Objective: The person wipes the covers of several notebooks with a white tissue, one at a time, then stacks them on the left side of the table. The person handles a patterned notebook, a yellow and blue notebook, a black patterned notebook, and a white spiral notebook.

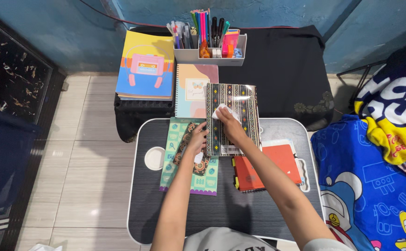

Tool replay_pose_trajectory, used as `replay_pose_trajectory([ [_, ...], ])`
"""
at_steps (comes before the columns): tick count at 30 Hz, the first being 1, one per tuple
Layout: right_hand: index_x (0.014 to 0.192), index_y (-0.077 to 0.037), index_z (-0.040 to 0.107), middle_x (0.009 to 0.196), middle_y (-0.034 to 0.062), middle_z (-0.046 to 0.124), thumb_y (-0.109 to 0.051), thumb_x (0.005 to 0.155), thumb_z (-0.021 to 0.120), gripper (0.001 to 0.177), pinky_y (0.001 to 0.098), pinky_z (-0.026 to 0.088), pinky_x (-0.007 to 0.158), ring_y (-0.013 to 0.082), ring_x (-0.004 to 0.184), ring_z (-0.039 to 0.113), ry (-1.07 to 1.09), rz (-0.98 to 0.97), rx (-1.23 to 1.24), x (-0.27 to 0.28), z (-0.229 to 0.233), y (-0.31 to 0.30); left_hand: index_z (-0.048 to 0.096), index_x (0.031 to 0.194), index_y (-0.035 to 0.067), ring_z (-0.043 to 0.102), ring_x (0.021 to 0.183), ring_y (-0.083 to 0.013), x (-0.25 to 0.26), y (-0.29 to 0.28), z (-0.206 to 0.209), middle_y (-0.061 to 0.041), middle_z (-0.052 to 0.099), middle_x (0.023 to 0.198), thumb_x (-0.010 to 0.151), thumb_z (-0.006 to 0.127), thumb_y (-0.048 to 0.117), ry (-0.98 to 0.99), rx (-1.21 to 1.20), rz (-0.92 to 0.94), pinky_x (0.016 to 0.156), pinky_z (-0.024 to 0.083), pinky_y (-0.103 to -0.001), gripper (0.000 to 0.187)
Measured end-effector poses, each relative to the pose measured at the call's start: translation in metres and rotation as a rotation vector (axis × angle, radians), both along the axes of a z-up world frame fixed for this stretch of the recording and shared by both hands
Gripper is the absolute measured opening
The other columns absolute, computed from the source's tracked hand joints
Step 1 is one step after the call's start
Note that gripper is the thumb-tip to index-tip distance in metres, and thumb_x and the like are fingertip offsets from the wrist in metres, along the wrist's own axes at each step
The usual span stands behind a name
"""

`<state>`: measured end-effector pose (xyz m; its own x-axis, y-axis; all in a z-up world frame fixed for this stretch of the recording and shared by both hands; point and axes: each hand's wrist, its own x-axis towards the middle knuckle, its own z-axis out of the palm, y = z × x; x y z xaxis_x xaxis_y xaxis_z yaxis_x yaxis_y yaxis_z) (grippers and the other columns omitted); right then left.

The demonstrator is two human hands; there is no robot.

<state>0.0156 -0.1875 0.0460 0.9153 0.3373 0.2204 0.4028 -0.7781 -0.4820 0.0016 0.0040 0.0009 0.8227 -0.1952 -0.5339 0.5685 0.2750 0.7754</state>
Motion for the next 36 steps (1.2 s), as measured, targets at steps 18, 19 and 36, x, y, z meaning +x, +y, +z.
replay_pose_trajectory([
  [18,0.147,-0.01,0.053,0.16,0.0122,0.042,0.017,0.081,0.05,0.071,0.0403,0.04,0.118,0.028,0.15,0.036,0.058,-0.023,-0.044,-0.056,0.006,-0.024,0.044,0.155,0.022,0.071,0.096,-0.0303,0.003,0.001,-0.011,-0.019,0.066,0.133,0.101,0.052,0.011,0.012,0.033,-0.024,0.073,0.057,-0.042,0.055],
  [19,0.147,-0.009,0.053,0.16,0.0131,0.042,0.016,0.083,0.051,0.069,0.042,0.038,0.119,0.0293,0.15,0.035,0.022,-0.035,-0.036,-0.05,0.005,-0.029,0.044,0.154,0.021,0.071,0.096,-0.0302,0.004,0.001,-0.011,-0.018,0.066,0.131,0.101,0.052,0.01,0.007,0.023,-0.02,0.073,0.058,-0.043,0.055],
  [36,0.144,-0.01,0.055,0.157,0.0099,0.046,0.016,0.08,0.056,0.069,0.0392,0.049,0.11,0.0283,0.147,0.04,0.071,0.078,-0.076,-0.072,0.008,-0.034,0.043,0.154,0.018,0.073,0.092,-0.0293,0.004,0.001,-0.011,-0.017,0.065,0.13,0.102,0.051,0.008,0.003,0.006,-0.012,0.071,0.062,-0.043,0.053],
])
